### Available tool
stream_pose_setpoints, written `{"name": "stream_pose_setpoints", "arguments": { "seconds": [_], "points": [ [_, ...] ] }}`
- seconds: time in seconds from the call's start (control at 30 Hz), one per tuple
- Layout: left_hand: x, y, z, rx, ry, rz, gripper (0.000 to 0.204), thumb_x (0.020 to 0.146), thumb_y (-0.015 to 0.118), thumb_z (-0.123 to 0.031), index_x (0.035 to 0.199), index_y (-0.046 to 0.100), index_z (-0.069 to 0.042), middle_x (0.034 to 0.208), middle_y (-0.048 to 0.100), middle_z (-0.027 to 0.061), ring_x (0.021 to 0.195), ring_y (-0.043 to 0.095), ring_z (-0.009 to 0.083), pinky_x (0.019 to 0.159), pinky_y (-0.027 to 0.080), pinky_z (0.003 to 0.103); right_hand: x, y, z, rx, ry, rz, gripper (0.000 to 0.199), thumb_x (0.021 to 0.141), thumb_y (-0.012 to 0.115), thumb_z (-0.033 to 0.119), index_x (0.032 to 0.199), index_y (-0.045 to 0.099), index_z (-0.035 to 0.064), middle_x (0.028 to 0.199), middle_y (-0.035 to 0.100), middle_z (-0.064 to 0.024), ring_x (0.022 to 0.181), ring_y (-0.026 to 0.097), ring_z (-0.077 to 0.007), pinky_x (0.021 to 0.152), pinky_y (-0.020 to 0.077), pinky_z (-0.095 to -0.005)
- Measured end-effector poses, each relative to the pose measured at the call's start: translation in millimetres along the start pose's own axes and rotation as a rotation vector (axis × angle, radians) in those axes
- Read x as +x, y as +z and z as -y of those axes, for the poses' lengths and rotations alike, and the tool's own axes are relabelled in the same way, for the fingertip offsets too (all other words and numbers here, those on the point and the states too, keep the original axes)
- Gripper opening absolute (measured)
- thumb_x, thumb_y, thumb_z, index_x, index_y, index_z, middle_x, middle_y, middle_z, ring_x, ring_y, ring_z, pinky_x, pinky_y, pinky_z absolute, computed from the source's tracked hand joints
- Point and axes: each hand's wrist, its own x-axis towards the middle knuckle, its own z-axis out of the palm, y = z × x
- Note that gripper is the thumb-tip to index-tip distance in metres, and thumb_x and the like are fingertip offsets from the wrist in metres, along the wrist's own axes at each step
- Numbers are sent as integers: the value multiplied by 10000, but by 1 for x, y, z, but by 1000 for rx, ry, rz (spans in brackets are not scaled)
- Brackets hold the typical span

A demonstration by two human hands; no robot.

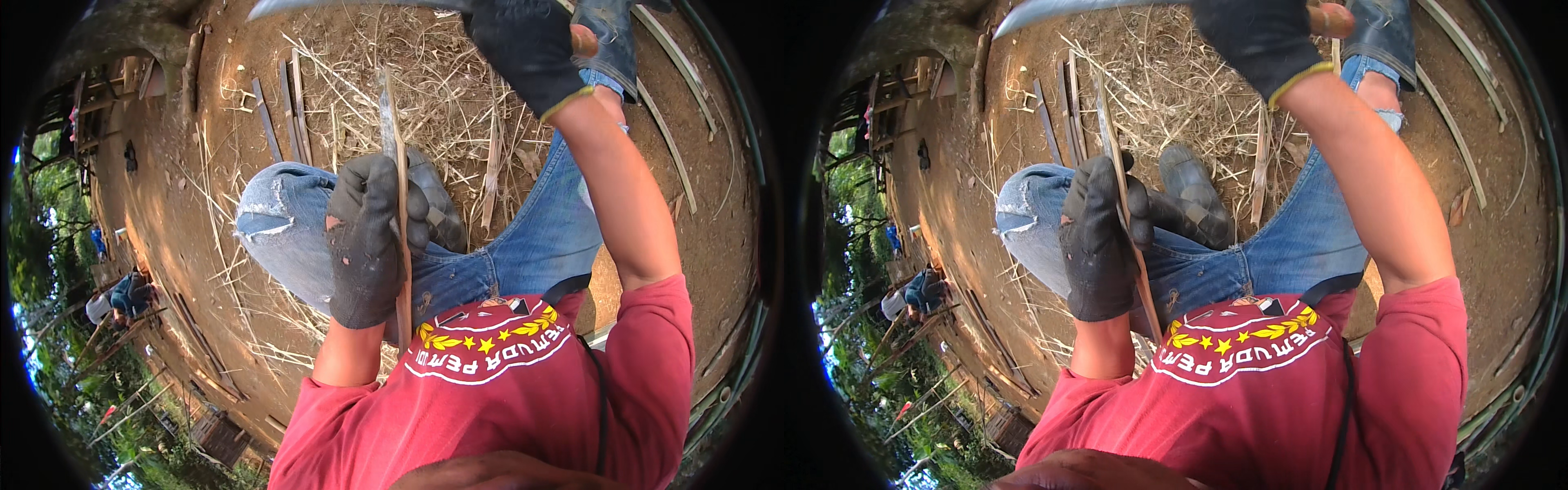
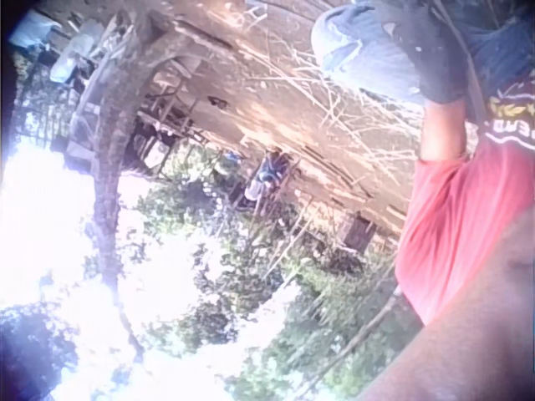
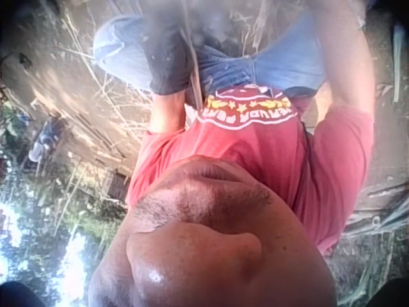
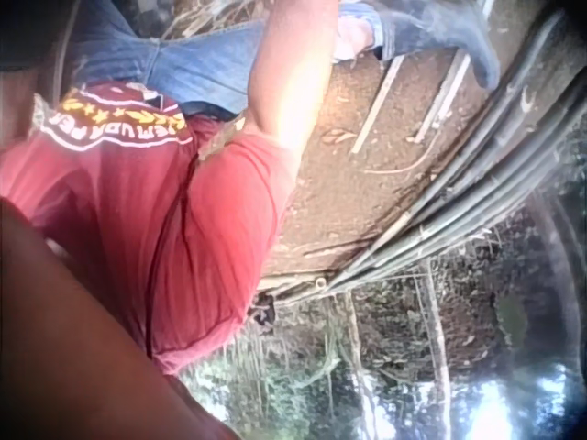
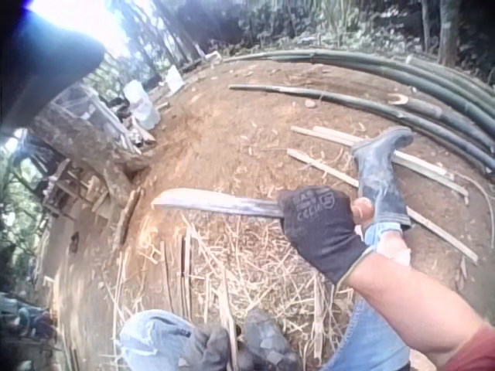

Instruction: The person sits on the ground and uses a large curved blade to shave and sharpen the end of a long bamboo stick. They repeatedly scrape the blade against the bamboo to create a pointed tip, then inspect the result and continue refining the shape.

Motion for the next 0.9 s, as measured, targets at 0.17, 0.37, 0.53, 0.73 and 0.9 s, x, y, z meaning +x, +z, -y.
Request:
{"name": "stream_pose_setpoints", "arguments": {
  "seconds": [0.17,0.37,0.53,0.73,0.9],
  "points": [
    [-8,-19,-3,-56,-31,101,298,1040,484,-276,1153,555,-10,682,526,15,458,416,66,415,324,189,6,-11,-69,-23,247,221,163,829,601,220,824,690,83,730,668,-172,645,672,-317,584,519,-459],
    [4,-25,-11,-410,-219,283,315,1056,387,-303,1088,539,-29,606,395,-20,380,311,62,357,262,218,-51,-54,42,539,-26,41,221,760,693,252,914,654,99,728,627,-85,683,656,-280,622,521,-432],
    [-5,-31,-12,-452,-337,145,313,1038,396,-333,921,519,-70,552,341,-39,341,280,67,335,240,241,-50,-92,97,572,-24,242,210,711,683,250,874,641,124,708,607,-70,695,645,-252,624,500,-411],
    [2,-23,-16,-392,-299,229,270,1035,404,-290,1033,535,-54,532,329,-50,320,280,56,308,247,237,-48,-78,100,390,-27,160,150,751,626,235,851,626,125,688,595,-56,685,640,-238,609,486,-398],
    [5,-29,-7,-513,-269,387,232,1048,387,-241,1107,507,-51,536,356,-37,320,298,54,302,256,224,-50,-34,65,198,4,3,344,787,714,259,1097,648,126,962,649,-94,901,652,-279,753,499,-420]
  ]
}}
